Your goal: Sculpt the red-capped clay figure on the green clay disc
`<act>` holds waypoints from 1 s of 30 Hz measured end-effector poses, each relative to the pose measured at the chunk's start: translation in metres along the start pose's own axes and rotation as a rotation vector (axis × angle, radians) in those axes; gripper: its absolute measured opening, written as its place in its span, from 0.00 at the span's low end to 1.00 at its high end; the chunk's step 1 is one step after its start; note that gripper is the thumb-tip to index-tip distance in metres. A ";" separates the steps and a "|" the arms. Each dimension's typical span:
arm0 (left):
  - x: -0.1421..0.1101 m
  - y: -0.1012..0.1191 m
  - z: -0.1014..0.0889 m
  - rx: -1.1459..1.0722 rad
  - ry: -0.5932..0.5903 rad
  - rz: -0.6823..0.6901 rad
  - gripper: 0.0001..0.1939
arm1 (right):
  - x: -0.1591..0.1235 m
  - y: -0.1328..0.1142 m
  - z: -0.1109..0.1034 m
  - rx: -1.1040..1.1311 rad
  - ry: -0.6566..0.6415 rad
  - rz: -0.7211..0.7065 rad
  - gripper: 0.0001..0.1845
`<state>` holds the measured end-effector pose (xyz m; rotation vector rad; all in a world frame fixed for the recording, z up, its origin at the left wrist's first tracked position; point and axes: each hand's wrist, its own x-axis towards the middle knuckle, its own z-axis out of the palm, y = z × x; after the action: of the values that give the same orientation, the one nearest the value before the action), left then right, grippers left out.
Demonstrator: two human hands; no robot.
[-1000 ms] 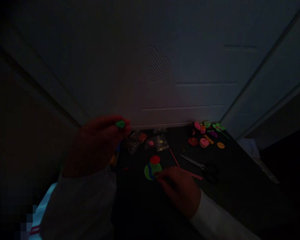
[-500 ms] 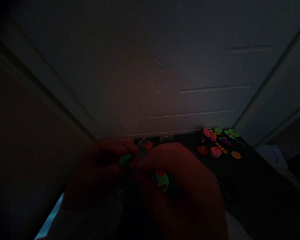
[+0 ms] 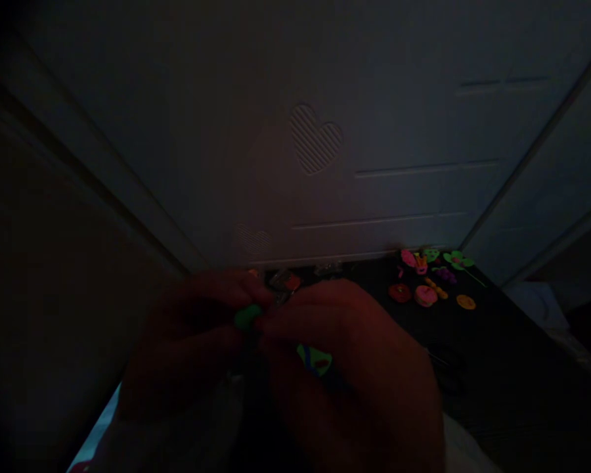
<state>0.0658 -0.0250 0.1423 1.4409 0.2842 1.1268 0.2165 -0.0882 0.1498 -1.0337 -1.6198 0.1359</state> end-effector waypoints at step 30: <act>0.003 -0.002 -0.008 0.091 0.166 -0.031 0.13 | 0.000 0.017 0.006 0.049 0.021 0.044 0.16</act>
<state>0.0624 -0.0169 0.1401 1.4196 0.4787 1.2229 0.2206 -0.0757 0.1377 -1.0305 -1.5673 0.1930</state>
